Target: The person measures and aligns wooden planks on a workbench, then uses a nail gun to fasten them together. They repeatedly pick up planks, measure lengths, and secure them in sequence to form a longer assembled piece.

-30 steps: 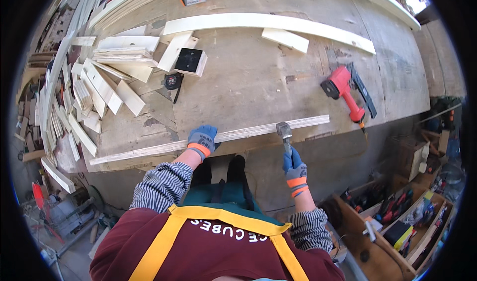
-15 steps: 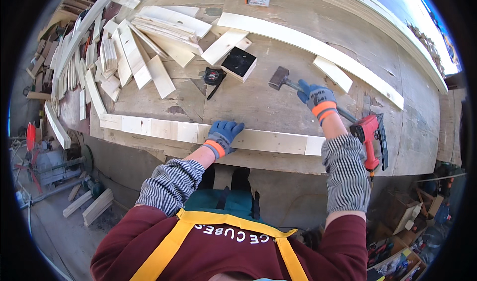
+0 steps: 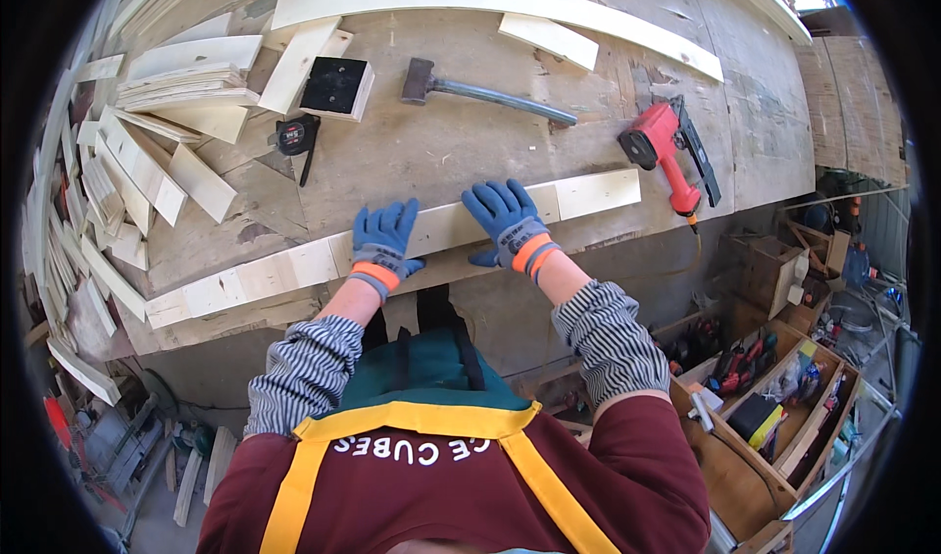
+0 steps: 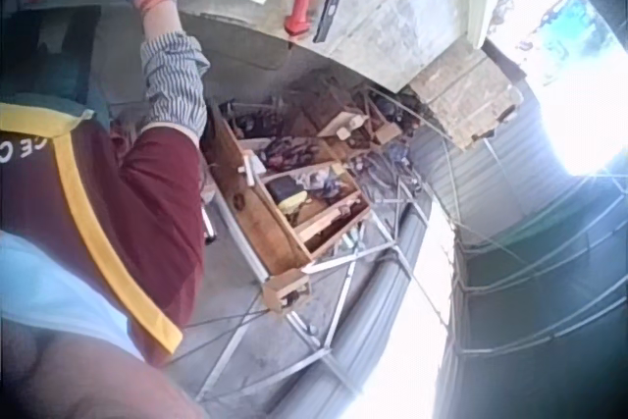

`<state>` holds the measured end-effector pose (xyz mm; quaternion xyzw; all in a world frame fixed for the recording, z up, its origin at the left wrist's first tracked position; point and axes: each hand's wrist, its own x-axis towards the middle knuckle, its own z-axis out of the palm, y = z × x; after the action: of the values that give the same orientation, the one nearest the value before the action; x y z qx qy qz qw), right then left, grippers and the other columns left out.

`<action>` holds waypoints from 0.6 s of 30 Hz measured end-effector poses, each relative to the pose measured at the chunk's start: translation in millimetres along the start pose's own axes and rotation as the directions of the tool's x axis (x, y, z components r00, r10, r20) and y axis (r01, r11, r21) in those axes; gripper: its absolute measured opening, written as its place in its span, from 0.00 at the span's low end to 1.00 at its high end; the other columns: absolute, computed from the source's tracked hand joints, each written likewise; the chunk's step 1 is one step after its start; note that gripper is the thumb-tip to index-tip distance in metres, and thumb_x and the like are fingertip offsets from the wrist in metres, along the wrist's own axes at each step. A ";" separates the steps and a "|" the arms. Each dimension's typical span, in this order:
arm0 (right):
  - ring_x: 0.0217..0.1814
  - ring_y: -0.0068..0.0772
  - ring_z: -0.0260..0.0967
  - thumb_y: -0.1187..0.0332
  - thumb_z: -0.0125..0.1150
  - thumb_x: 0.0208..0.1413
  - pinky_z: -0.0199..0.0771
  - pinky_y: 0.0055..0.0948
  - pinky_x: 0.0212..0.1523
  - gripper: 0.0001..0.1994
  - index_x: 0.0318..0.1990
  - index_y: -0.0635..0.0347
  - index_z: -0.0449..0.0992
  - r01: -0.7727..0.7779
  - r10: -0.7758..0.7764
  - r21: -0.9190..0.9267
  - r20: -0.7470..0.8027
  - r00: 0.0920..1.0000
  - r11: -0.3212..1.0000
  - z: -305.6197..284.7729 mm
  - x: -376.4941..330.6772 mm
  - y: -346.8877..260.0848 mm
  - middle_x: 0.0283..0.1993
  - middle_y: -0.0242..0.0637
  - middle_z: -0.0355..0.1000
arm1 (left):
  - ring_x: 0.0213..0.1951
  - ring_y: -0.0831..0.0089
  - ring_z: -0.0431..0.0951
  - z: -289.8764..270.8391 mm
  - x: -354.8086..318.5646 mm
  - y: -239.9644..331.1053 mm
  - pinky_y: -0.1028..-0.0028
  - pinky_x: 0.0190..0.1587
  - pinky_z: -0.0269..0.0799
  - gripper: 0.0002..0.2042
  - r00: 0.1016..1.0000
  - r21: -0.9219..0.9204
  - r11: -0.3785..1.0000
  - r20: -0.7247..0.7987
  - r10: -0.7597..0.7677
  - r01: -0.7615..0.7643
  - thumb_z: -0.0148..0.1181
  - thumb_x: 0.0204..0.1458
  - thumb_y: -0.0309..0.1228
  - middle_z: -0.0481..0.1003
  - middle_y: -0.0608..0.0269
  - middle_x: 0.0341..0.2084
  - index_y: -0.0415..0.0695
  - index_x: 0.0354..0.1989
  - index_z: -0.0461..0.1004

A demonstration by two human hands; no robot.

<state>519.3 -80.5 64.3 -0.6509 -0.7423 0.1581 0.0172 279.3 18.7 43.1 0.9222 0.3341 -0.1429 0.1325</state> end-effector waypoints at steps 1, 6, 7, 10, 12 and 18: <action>0.66 0.44 0.55 0.43 0.70 0.36 0.48 0.49 0.69 0.48 0.67 0.50 0.58 -0.019 0.019 -0.001 -0.008 1.000 1.000 10.2 -2.7 3.2 0.64 0.36 0.60 | 0.61 0.60 0.59 -5.4 -5.1 -6.0 0.51 0.67 0.45 0.55 1.000 0.004 1.000 0.002 0.001 -0.001 0.70 0.30 0.60 0.59 0.60 0.60 0.51 0.68 0.51; 0.63 0.41 0.58 0.47 0.71 0.35 0.50 0.48 0.68 0.46 0.66 0.44 0.59 -0.016 0.016 0.036 -0.008 1.000 0.999 28.6 2.1 20.9 0.60 0.34 0.62 | 0.59 0.59 0.62 5.4 -43.2 -71.5 0.49 0.67 0.44 0.57 0.987 0.065 0.993 -0.134 -0.091 0.100 0.70 0.25 0.62 0.65 0.59 0.56 0.48 0.67 0.54; 0.63 0.41 0.58 0.47 0.71 0.35 0.50 0.48 0.67 0.46 0.66 0.44 0.59 0.001 -0.001 0.038 0.009 1.000 0.999 27.9 6.3 21.1 0.60 0.34 0.62 | 0.57 0.59 0.64 3.0 -47.3 -79.7 0.50 0.66 0.46 0.56 0.988 0.052 0.990 -0.078 -0.130 0.134 0.71 0.25 0.62 0.66 0.59 0.54 0.48 0.66 0.56; 0.61 0.44 0.60 0.46 0.71 0.35 0.57 0.47 0.61 0.45 0.64 0.49 0.62 0.066 -0.068 0.108 0.009 0.998 0.992 17.0 18.5 21.9 0.59 0.36 0.63 | 0.47 0.58 0.71 0.3 -55.6 -104.8 0.53 0.57 0.61 0.46 0.990 0.055 0.988 -0.015 -0.142 0.143 0.69 0.28 0.62 0.72 0.59 0.42 0.45 0.56 0.66; 0.59 0.44 0.61 0.48 0.72 0.34 0.59 0.46 0.58 0.44 0.62 0.52 0.64 0.106 -0.105 0.090 -0.017 0.994 0.990 23.8 21.0 22.4 0.57 0.37 0.65 | 0.35 0.50 0.77 -18.0 -48.5 -111.6 0.60 0.40 0.74 0.31 0.996 -0.128 0.988 -0.008 -0.086 0.084 0.71 0.29 0.57 0.77 0.53 0.31 0.45 0.37 0.74; 0.58 0.45 0.62 0.46 0.71 0.30 0.58 0.47 0.58 0.46 0.62 0.52 0.65 0.076 -0.078 -0.023 -0.125 0.989 0.997 32.5 10.8 2.2 0.56 0.38 0.66 | 0.48 0.55 0.72 20.6 -69.3 -123.8 0.58 0.50 0.68 0.37 0.988 -0.079 0.997 -0.156 -0.023 0.011 0.63 0.33 0.60 0.72 0.55 0.46 0.46 0.49 0.71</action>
<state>512.3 -76.7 30.9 -0.6305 -0.7658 0.1092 0.0641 143.7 63.4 30.0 0.9218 0.3566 -0.0581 0.1406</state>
